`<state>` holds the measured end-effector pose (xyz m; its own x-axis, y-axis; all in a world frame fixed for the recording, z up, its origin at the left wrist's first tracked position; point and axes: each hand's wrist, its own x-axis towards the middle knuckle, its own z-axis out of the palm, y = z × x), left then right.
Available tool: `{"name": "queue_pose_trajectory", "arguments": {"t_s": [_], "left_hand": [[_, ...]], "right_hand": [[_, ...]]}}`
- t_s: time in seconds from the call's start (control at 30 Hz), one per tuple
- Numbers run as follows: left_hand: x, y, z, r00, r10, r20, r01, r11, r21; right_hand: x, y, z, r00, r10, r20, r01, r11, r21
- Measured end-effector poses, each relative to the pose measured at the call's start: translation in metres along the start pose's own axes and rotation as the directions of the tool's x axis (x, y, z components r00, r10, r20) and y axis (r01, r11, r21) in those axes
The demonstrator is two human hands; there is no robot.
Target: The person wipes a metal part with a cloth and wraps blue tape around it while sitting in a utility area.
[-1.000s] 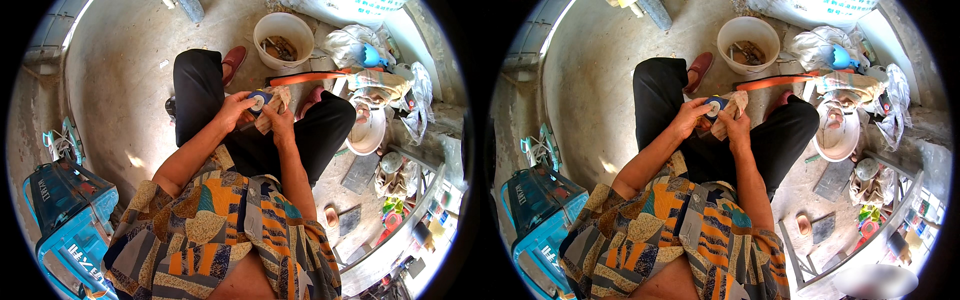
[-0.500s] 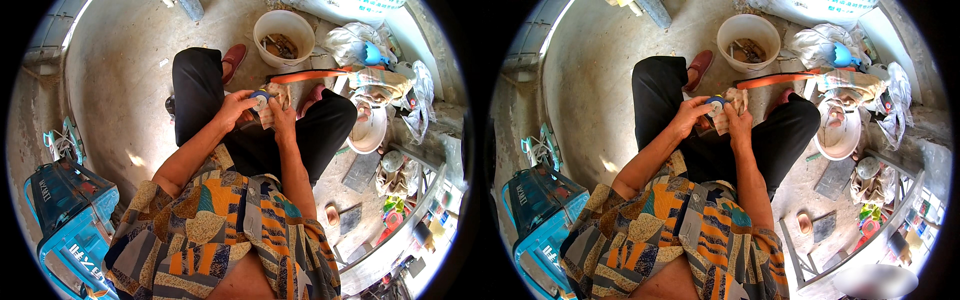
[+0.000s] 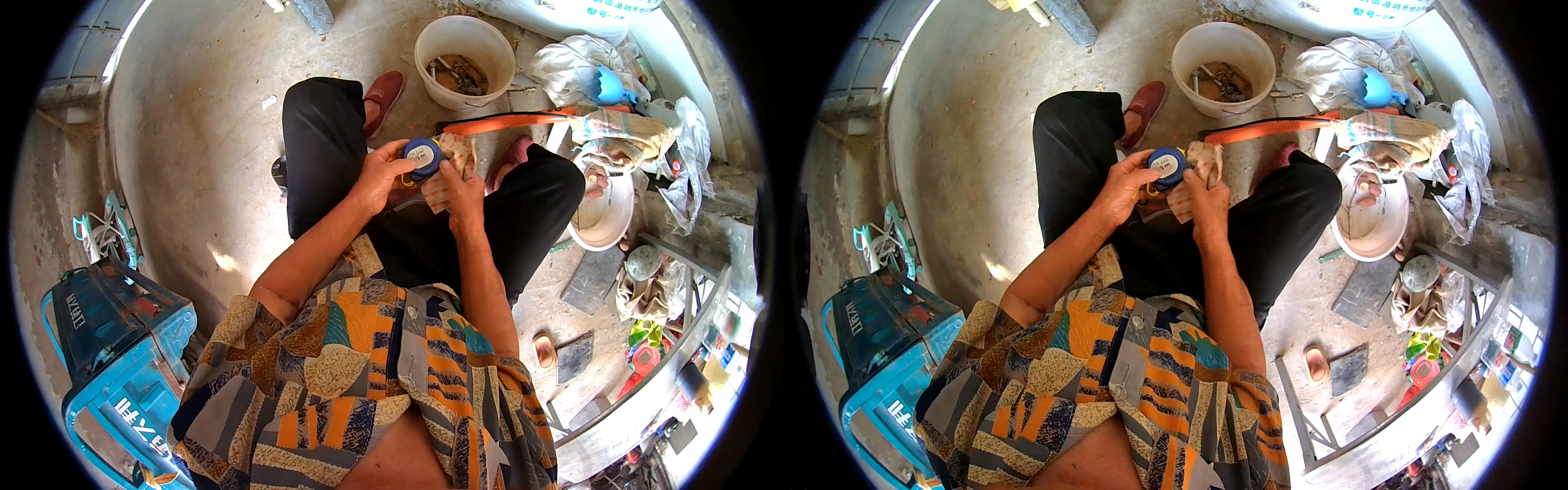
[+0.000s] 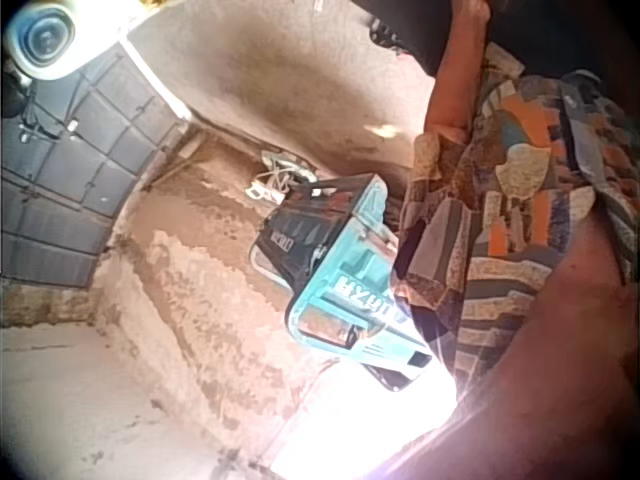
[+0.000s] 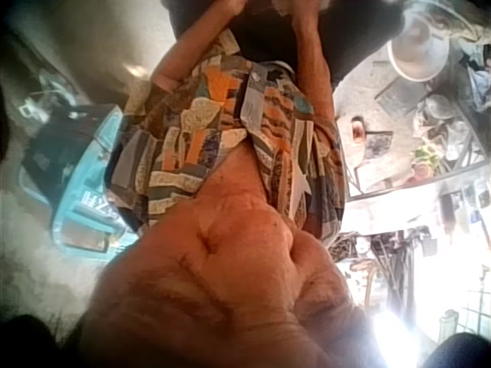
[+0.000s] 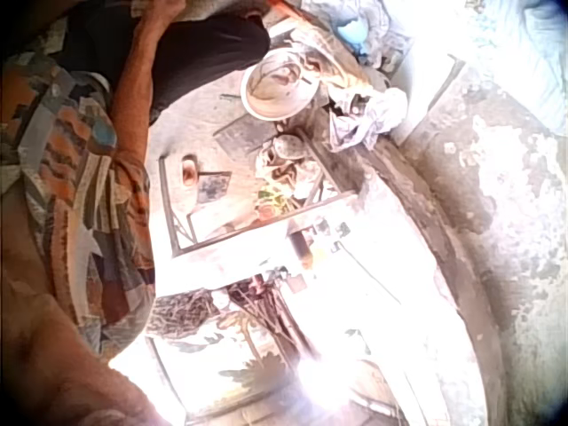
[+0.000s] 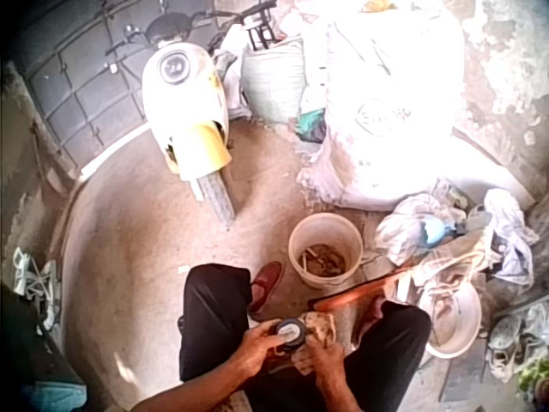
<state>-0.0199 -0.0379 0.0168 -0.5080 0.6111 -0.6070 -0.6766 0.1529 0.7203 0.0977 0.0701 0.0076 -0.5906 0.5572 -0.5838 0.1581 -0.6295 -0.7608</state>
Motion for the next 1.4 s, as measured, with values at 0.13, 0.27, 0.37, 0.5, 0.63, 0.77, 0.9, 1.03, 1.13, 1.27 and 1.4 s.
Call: {"name": "queue_pose_trajectory", "arguments": {"t_s": [0.13, 0.27, 0.37, 0.5, 0.63, 0.77, 0.9, 1.03, 1.13, 1.27, 1.4], "left_hand": [[0.0, 0.001, 0.0, 1.0, -0.014, -0.009, 0.015, 1.0, 0.009], [0.0, 0.0, -0.001, 1.0, -0.014, 0.001, 0.014, 1.0, 0.024], [0.001, -0.001, 0.0, 1.0, -0.02, 0.012, 0.02, 0.999, 0.026], [-0.001, 0.0, 0.002, 0.999, -0.04, 0.023, 0.041, 0.998, -0.047], [0.0, 0.002, 0.0, 0.996, -0.067, 0.061, 0.073, 0.992, -0.105], [-0.002, 0.005, 0.001, 0.994, -0.085, 0.062, 0.089, 0.995, -0.056], [-0.002, 0.002, 0.002, 0.992, -0.098, 0.076, 0.101, 0.994, -0.034], [-0.003, 0.0, 0.004, 0.992, -0.08, 0.097, 0.087, 0.994, -0.073], [0.0, -0.002, 0.001, 0.991, -0.039, 0.132, 0.048, 0.997, -0.067], [0.0, -0.002, 0.0, 0.982, -0.023, 0.186, 0.015, 0.999, 0.045], [-0.007, 0.003, 0.003, 0.974, -0.028, 0.224, -0.023, 0.974, 0.223]], "right_hand": [[-0.001, -0.005, 0.0, 0.999, 0.054, -0.005, -0.053, 0.994, 0.099], [0.0, -0.006, 0.0, 0.999, 0.048, -0.025, -0.043, 0.985, 0.167], [0.002, -0.005, -0.004, 0.996, 0.084, 0.033, -0.089, 0.975, 0.204], [0.0, -0.012, -0.001, 0.994, 0.09, 0.061, -0.101, 0.971, 0.217], [-0.004, -0.014, 0.002, 0.993, 0.077, 0.091, -0.091, 0.98, 0.175], [-0.003, -0.01, 0.0, 0.994, 0.047, 0.103, -0.066, 0.98, 0.188], [-0.001, -0.005, -0.002, 0.997, 0.026, 0.071, -0.038, 0.985, 0.167], [-0.002, -0.003, 0.001, 1.0, -0.016, 0.016, 0.013, 0.991, 0.133], [-0.001, -0.001, 0.004, 0.999, -0.039, -0.017, 0.041, 0.986, 0.163], [-0.001, -0.004, 0.006, 0.996, -0.081, -0.027, 0.084, 0.985, 0.148], [0.0, -0.004, 0.004, 0.999, -0.041, -0.01, 0.042, 0.994, 0.104]]}}
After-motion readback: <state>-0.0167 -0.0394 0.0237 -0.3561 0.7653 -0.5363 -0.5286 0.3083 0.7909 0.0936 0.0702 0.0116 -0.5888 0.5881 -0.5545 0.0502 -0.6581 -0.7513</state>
